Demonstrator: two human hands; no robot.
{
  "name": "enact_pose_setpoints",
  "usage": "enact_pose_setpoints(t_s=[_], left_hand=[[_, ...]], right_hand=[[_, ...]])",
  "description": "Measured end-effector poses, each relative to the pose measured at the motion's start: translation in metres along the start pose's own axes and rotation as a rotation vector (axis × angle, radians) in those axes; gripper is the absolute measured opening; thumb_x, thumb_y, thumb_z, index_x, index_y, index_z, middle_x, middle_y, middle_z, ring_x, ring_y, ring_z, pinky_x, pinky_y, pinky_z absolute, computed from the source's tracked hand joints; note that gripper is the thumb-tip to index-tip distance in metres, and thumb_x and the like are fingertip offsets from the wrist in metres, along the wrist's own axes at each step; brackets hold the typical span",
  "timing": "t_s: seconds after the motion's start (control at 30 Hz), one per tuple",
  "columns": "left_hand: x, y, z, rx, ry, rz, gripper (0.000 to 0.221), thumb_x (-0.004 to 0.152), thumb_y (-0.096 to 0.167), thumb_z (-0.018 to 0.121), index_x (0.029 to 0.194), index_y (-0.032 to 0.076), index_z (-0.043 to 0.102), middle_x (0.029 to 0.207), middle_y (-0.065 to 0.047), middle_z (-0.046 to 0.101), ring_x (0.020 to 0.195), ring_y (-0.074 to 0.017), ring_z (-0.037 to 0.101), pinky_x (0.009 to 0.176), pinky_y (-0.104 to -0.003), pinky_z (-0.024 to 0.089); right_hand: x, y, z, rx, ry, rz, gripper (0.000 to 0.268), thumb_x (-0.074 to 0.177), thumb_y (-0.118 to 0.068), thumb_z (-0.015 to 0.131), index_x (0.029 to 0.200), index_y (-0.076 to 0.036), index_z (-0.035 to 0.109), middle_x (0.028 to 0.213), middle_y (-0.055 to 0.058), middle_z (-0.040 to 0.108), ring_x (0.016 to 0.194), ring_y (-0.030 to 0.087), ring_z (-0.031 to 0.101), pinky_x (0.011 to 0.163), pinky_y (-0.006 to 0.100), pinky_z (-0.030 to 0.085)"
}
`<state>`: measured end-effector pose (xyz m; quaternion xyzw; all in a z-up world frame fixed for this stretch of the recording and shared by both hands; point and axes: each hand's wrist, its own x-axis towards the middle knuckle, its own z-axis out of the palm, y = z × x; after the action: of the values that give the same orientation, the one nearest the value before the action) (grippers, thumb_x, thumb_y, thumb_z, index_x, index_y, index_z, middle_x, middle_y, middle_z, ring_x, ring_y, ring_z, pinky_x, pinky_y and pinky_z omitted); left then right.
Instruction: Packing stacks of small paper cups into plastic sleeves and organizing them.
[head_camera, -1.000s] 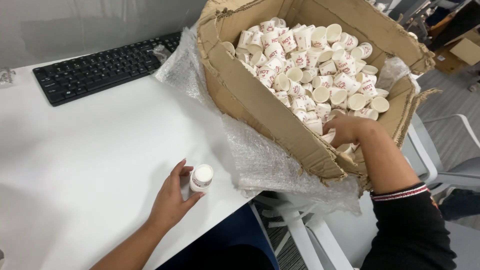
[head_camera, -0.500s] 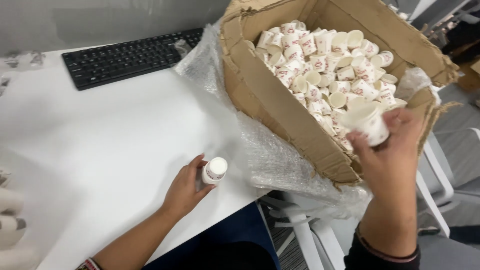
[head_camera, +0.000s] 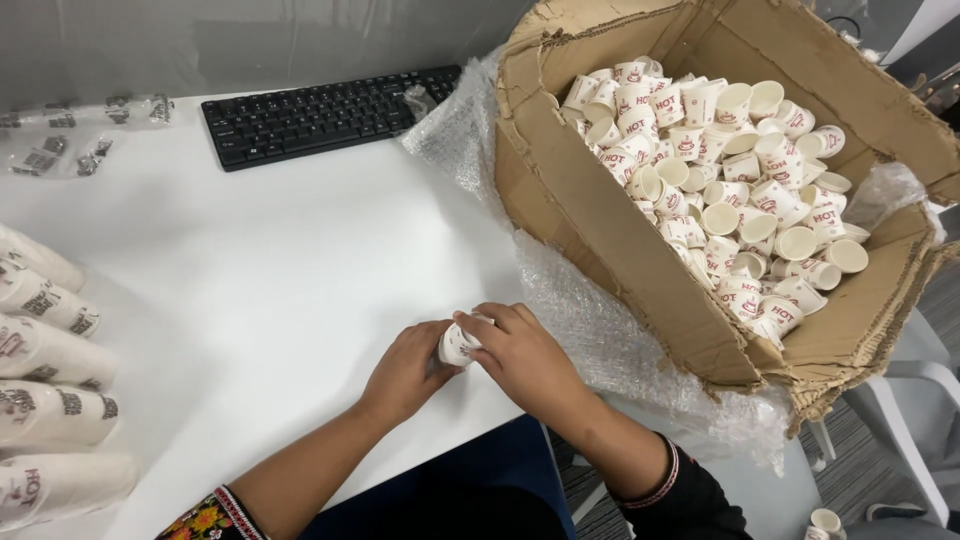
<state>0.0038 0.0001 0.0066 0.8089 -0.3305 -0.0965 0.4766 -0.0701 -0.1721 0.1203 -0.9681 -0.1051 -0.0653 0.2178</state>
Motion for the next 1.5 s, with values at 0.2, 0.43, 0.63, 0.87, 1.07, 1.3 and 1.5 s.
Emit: enact_pose_setpoints(t_s=[0.2,0.43,0.63,0.87,1.07,1.3,1.5], left_hand=[[0.002,0.008,-0.006,0.007,-0.054,-0.067,0.056,0.085,0.024,0.079,0.134,0.012,0.057,0.134,-0.008,0.061,0.128,-0.0302,0.054,0.107,-0.044,0.045],[0.005,0.012,-0.004,0.08,-0.105,-0.156,0.071,0.079,0.027,0.081,0.14,0.011,0.049,0.139,-0.01,0.057,0.131,-0.0282,0.052,0.11,-0.043,0.045],[0.005,0.007,-0.002,0.089,-0.107,-0.169,0.077,0.08,0.029,0.081,0.147,0.011,0.046,0.139,-0.011,0.055,0.132,-0.0286,0.052,0.109,-0.042,0.045],[0.006,0.011,-0.002,0.092,-0.111,-0.176,0.076,0.079,0.029,0.081,0.146,0.012,0.049,0.138,-0.009,0.058,0.131,-0.0276,0.052,0.109,-0.041,0.046],[0.007,0.01,-0.001,0.095,-0.107,-0.19,0.078,0.078,0.028,0.082,0.146,0.012,0.048,0.137,-0.008,0.059,0.13,-0.0267,0.054,0.108,-0.041,0.046],[-0.002,-0.008,0.008,0.076,0.116,0.019,0.097,0.072,0.03,0.085,0.15,0.007,0.03,0.149,-0.02,0.044,0.136,-0.0369,0.046,0.111,-0.047,0.042],[-0.016,0.027,0.006,-0.287,0.343,0.552,0.095,0.084,0.031,0.078,0.158,0.015,0.02,0.159,-0.025,0.031,0.15,-0.0391,0.035,0.121,-0.053,0.033]], right_hand=[[-0.021,-0.013,-0.056,-0.15,0.137,-0.074,0.065,0.081,-0.019,0.078,0.142,-0.007,0.056,0.141,0.018,0.058,0.123,0.037,0.056,0.101,0.046,0.048],[-0.054,0.08,-0.194,-0.458,0.466,0.465,0.045,0.095,-0.016,0.076,0.138,-0.005,0.066,0.127,0.02,0.069,0.105,0.035,0.07,0.091,0.045,0.054],[-0.074,0.302,-0.198,-0.419,-0.405,0.857,0.066,0.085,-0.038,0.08,0.141,-0.012,0.057,0.12,0.018,0.072,0.104,0.034,0.072,0.09,0.043,0.056],[-0.078,0.235,-0.198,-0.41,-0.292,0.759,0.057,0.078,-0.027,0.081,0.131,-0.014,0.066,0.119,0.016,0.074,0.104,0.032,0.07,0.091,0.043,0.055],[-0.064,0.11,-0.214,-0.317,0.506,0.551,0.046,0.086,-0.016,0.085,0.125,-0.001,0.065,0.116,0.017,0.066,0.102,0.029,0.069,0.086,0.038,0.056],[-0.071,0.056,-0.134,0.449,0.911,0.021,0.044,0.096,0.003,0.077,0.134,0.001,0.056,0.128,0.012,0.059,0.117,0.019,0.066,0.105,0.032,0.057],[-0.038,0.012,-0.027,1.116,0.622,-0.179,0.058,0.092,0.008,0.076,0.14,-0.006,0.045,0.144,0.015,0.05,0.132,0.023,0.057,0.114,0.039,0.053]])
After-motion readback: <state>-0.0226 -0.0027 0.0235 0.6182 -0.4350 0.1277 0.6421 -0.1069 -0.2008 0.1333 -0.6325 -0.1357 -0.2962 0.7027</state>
